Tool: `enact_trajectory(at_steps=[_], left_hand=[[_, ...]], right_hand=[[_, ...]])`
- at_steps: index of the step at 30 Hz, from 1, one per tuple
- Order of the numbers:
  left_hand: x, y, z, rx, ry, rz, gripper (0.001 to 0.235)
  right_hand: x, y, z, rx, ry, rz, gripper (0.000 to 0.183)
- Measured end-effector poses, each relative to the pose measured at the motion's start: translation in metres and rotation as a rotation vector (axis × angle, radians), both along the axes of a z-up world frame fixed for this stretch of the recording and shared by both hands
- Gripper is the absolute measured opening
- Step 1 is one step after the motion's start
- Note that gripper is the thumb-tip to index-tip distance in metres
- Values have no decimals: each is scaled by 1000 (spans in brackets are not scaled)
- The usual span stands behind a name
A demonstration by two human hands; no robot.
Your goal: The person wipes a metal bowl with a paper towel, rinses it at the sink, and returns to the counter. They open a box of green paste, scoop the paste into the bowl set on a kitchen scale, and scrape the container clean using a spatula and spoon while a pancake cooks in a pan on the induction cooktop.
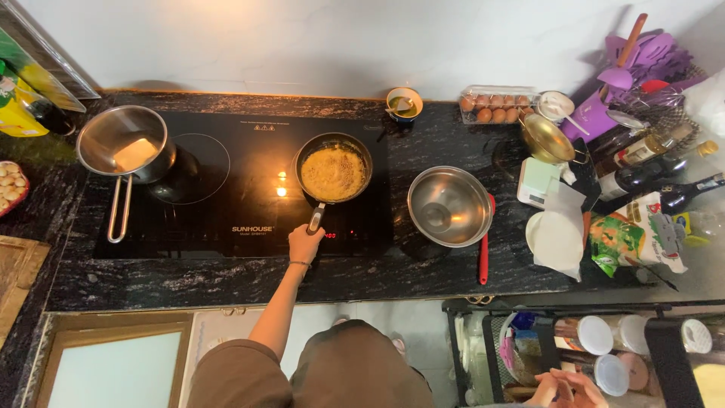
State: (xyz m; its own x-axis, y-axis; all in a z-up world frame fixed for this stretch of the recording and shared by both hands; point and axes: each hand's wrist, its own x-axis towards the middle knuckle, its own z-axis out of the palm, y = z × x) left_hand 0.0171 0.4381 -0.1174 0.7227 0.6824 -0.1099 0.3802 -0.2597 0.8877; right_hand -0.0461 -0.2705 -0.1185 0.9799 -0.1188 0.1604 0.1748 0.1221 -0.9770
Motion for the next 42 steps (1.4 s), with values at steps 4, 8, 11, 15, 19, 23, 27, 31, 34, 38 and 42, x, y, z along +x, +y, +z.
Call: enact_trajectory(at_steps=[4, 8, 11, 15, 19, 23, 27, 31, 34, 38, 42], left_hand=[[-2, 2, -9, 4, -20, 3, 38], [-5, 4, -6, -6, -34, 4, 37], [-7, 6, 0, -41, -13, -7, 36], [-3, 9, 0, -44, -6, 4, 35], [5, 18, 1, 33, 8, 17, 35], [17, 38, -20, 149, 110, -25, 39], [15, 40, -5, 361, 249, -123, 55], [12, -17, 157, 621, -362, -277, 48], [-32, -70, 305, 352, -763, -587, 22], [-56, -124, 436, 260, -1141, -1302, 19], [-46, -195, 442, -45, -1258, -1917, 31]], right_hand=[[-17, 89, 52, -454, -187, -385, 22], [-25, 121, 79, -352, -252, -422, 22], [-26, 133, 96, -399, -247, -413, 24], [-9, 75, 62, -400, -211, -343, 25], [-7, 100, 76, -289, -35, -191, 29], [-26, 204, 146, -263, -395, -434, 45], [0, 227, 156, -299, -369, -349, 49], [44, 234, 126, -431, -60, -136, 35], [97, 225, 69, -463, 138, 9, 30], [173, 211, -12, -635, 95, 53, 31], [237, 200, -74, -750, 125, -24, 33]])
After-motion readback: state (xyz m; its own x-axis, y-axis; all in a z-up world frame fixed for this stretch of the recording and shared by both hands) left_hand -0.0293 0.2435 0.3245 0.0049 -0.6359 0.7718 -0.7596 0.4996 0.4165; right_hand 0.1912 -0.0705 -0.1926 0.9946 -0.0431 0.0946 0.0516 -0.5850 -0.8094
